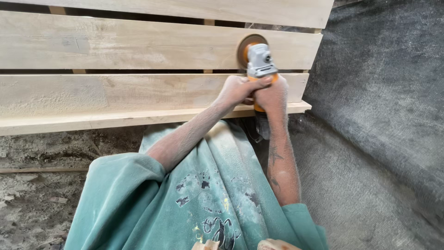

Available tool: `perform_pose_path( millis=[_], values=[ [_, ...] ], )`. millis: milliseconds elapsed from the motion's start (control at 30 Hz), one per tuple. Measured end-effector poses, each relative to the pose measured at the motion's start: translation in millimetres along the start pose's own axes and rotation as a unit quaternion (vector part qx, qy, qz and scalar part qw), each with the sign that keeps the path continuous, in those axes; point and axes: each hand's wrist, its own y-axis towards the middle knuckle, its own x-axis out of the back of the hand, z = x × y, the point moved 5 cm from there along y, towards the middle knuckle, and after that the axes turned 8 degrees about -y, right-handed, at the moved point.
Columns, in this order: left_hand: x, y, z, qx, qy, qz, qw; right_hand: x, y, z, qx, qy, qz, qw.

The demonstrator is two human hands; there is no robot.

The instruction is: The person uses an angle grinder with a sanding disc to smooth the surface of a wooden pallet. They move the tool back and forth across the slats, generating visible wood dust.

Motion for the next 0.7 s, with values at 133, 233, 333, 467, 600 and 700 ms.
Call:
perform_pose_path(
  millis=[133, 233, 333, 467, 600, 700],
  values=[
    [-41.2, 39.2, -4.1, 0.015, 0.089, 0.003, 0.996, 10.1, 24.1, -64.1, -0.075, 0.056, -0.006, 0.996],
    [-63.5, 57.7, -8.7, 0.023, 0.130, -0.003, 0.991, 18.7, 34.3, -94.3, -0.085, 0.091, -0.043, 0.991],
    [-63.5, 58.4, -13.9, 0.016, 0.150, -0.002, 0.989, 18.1, 36.3, -94.3, -0.069, 0.094, -0.063, 0.991],
    [-25.9, 32.0, -11.5, 0.022, 0.141, -0.005, 0.990, -3.0, 25.0, -55.9, -0.063, 0.078, -0.020, 0.995],
    [33.2, -16.7, -16.7, 0.002, 0.080, -0.035, 0.996, -22.3, 3.5, 22.5, 0.032, -0.008, -0.017, 0.999],
    [71.1, -58.5, -29.5, -0.021, -0.014, -0.039, 0.999, -31.4, -19.7, 76.7, 0.038, 0.087, 0.004, 0.995]
  ],
)
